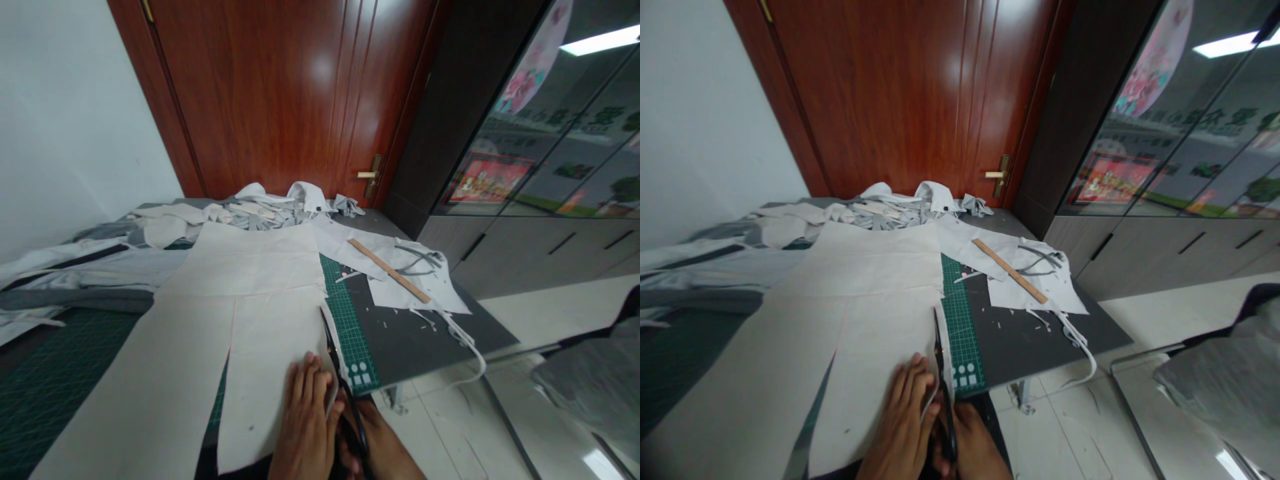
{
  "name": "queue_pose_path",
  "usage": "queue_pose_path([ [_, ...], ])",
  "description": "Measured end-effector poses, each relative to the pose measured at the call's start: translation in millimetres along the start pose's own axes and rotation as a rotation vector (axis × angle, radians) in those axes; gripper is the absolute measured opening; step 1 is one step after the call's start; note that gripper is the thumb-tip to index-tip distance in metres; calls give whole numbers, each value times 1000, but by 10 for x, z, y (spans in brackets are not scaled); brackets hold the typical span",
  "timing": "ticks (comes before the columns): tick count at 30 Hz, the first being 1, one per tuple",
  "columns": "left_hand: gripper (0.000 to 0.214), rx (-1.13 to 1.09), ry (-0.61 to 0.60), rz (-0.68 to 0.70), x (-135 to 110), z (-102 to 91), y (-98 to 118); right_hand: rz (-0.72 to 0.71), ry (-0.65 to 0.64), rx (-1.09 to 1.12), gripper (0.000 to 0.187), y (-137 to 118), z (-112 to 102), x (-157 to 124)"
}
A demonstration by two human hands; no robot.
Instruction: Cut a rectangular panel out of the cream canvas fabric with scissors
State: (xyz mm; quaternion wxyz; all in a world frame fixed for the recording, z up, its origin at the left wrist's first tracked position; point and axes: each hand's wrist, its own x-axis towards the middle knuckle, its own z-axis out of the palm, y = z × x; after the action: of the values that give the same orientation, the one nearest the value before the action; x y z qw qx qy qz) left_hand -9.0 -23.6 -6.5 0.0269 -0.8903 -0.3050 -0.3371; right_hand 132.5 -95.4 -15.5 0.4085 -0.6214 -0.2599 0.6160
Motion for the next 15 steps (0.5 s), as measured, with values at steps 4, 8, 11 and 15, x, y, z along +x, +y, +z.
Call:
queue_pose_path([
  [4,32,1,1,11,23,-13,14,4,15,-5,88,-45,12,-13],
  [8,35,-21,3,11,21,-32,8,-23,13,-26,88,-28,12,-9],
  [11,34,-50,-44,-3,21,-51,-2,-37,21,-27,89,-22,22,-11],
  [15,31,-76,-66,-24,41,-76,7,-49,33,-14,88,-94,57,-65],
])
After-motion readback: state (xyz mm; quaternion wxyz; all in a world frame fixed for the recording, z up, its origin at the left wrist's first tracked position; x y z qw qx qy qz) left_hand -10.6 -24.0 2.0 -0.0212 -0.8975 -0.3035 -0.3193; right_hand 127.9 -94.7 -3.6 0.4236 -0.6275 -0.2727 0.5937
